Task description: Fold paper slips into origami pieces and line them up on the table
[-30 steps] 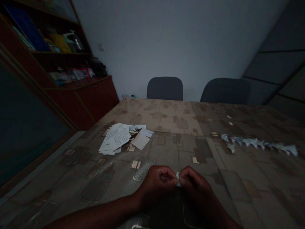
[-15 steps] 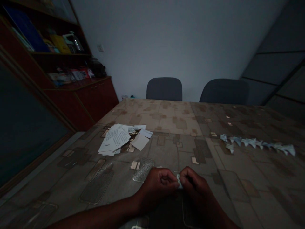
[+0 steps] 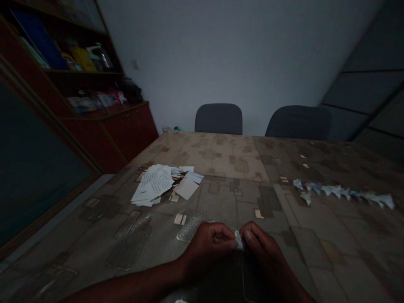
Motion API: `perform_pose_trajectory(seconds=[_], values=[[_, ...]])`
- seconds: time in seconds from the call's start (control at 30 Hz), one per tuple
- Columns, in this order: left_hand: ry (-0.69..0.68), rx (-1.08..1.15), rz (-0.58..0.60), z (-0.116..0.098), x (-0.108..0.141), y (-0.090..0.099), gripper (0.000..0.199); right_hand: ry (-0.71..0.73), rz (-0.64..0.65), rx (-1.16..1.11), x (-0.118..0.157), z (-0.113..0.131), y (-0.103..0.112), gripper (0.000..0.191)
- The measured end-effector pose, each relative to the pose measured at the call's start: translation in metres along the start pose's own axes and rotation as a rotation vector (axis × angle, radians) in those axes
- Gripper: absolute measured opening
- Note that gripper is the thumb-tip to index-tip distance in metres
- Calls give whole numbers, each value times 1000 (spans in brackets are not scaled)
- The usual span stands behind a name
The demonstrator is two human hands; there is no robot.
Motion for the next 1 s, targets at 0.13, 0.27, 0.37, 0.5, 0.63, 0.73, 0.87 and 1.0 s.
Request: perform_pose_trajectory(seconds=[0.13,0.27,0.37,0.5,0.63,0.73,0.87,1.0], values=[[-29,-9,-43,-2,2,-1,25,-1,16,-17,0,3,-2,24],[-23,-11,-41,-2,3,-1,26,-17,-9,-20,0,2,-3,23],[-11,26,-3,1,1,0,29,-16,2,-21,0,0,-3,24],[-3,75,33,3,-2,1,36,-12,16,-29,0,-1,-2,26],[-10,18,22,2,-1,1,39,14,48,-18,1,-3,-2,27],[-35,-27,8,0,0,0,37,42,45,18,1,-6,-1,26],[-58,39,12,0,2,-1,29,39,25,22,0,-8,-1,27],[-52,106,-21,2,3,-1,27,5,8,-38,0,-5,-2,25]])
Point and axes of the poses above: each hand's wrist, its own x-axis away from the middle knuckle, its own y-axis out of the back of the hand, z = x × y, the point moved 1 cm from there along -x, towards the middle knuckle, and after that the axes turned 11 degrees about -x, right-handed, at the moved point
